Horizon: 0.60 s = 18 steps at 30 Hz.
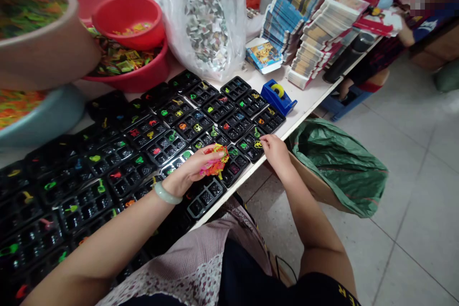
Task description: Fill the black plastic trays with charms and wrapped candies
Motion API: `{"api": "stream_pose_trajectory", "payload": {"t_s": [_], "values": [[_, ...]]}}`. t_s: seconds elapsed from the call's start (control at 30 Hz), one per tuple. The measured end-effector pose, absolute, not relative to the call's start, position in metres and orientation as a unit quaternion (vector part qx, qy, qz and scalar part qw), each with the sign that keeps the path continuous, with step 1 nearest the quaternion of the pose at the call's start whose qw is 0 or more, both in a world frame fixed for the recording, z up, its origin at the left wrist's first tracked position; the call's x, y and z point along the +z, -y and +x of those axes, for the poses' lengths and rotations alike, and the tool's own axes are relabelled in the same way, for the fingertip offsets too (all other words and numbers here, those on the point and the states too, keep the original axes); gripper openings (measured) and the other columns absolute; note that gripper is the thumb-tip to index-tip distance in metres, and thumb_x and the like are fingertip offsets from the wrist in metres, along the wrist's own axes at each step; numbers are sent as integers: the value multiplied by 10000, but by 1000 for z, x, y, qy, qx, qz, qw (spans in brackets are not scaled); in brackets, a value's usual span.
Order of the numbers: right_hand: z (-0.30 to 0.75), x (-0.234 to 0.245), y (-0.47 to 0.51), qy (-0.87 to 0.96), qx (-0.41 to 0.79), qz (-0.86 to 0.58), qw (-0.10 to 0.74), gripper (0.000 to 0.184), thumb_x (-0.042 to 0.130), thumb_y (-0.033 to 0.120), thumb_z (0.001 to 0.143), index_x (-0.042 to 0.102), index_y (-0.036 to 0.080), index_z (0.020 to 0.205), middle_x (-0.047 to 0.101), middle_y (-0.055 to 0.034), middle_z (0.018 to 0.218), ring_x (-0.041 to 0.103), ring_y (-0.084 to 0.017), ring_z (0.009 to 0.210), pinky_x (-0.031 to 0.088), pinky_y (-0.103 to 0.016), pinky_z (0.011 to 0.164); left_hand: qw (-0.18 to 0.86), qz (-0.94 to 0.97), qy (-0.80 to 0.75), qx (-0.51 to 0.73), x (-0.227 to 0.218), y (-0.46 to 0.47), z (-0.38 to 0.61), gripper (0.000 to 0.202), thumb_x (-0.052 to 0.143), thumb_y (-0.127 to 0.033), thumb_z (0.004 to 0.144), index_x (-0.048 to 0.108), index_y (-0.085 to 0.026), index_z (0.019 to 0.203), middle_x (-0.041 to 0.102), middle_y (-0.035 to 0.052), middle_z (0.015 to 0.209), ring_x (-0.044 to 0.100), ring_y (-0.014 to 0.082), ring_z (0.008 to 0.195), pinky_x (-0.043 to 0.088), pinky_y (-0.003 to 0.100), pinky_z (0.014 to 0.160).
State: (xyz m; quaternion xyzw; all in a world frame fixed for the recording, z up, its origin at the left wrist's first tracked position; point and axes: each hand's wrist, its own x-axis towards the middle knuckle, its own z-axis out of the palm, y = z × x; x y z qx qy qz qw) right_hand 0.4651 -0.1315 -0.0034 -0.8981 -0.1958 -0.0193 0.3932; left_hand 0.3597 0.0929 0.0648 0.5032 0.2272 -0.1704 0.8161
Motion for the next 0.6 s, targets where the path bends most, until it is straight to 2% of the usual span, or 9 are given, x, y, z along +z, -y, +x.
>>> {"api": "stream_pose_trajectory", "payload": {"t_s": [0.17,0.27,0.37,0.5,0.6], "values": [[456,5,128,216,-15,-907,361,185,502,250,836,675,185,819,652,-92,867,601,-222,805,471,-388,796,814,501,-235,-175,63,-87,361,327,834,-222,575,626,-126,808,646,14,692,617,103,563,511,223,552],[444,26,117,243,20,-855,459,185,532,306,840,680,197,859,649,-75,896,603,-197,818,479,-353,771,806,513,-235,-179,62,-80,362,338,841,-227,556,631,-123,801,657,26,715,623,113,589,511,239,583],[432,42,97,256,121,-771,571,204,619,373,782,687,214,891,653,-42,862,607,-163,758,488,-298,675,800,527,-232,-172,60,-76,364,353,844,-218,542,642,-120,816,658,25,726,614,104,599,493,230,593],[429,43,81,179,226,-688,666,243,706,427,683,661,207,775,642,-4,724,581,-125,633,499,-276,617,795,541,-221,-163,58,-77,367,339,835,-215,557,652,-110,822,654,24,736,609,90,613,480,215,611],[436,35,81,97,269,-635,718,322,741,468,625,638,202,773,624,18,669,574,-105,588,516,-265,600,804,524,-226,-169,58,-81,370,358,835,-224,564,642,-116,846,653,26,747,615,100,614,493,226,601]]}}
